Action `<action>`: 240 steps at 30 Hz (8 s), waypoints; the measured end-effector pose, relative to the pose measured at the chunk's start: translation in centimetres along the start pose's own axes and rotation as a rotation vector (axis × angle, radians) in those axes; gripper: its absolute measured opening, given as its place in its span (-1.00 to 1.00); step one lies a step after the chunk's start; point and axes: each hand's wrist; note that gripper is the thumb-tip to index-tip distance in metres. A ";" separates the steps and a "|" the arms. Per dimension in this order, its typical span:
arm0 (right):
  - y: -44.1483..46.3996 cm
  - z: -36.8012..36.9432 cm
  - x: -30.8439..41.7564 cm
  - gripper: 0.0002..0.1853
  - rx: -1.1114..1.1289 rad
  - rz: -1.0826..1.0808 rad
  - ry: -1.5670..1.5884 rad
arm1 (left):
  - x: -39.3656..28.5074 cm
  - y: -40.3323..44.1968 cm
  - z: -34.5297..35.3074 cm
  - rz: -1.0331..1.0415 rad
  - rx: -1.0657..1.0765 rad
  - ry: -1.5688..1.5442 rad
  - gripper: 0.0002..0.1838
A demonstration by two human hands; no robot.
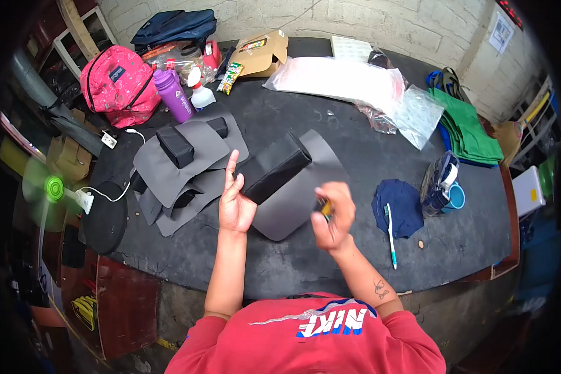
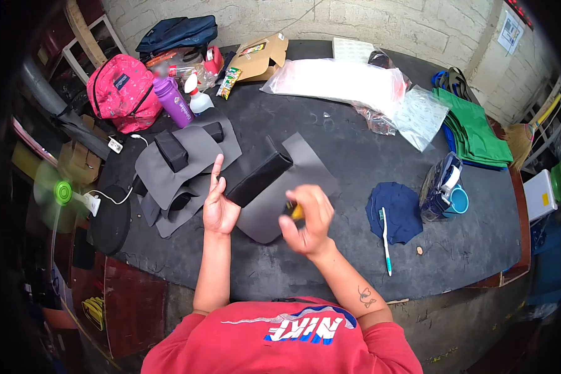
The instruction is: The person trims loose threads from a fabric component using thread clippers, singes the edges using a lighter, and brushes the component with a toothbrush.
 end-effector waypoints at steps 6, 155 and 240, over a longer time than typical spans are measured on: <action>0.8 1.4 -2.8 -0.72 0.136 0.492 -0.161 | 0.2 -0.3 0.7 -0.008 0.029 -0.035 -0.39; -0.6 9.8 -7.8 -0.68 0.345 0.536 -0.331 | 10.3 6.6 -3.4 0.293 -0.205 0.171 -0.12; -2.5 9.6 -16.7 -0.66 0.184 0.596 -0.513 | 11.1 11.3 -9.4 0.355 0.265 1.968 -0.33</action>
Point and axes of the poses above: each hand's wrist, its own y-axis towards the middle knuckle, its own z-axis out of the palm, x = y × z, and after that the axes turned 8 degrees about -y, right-handed
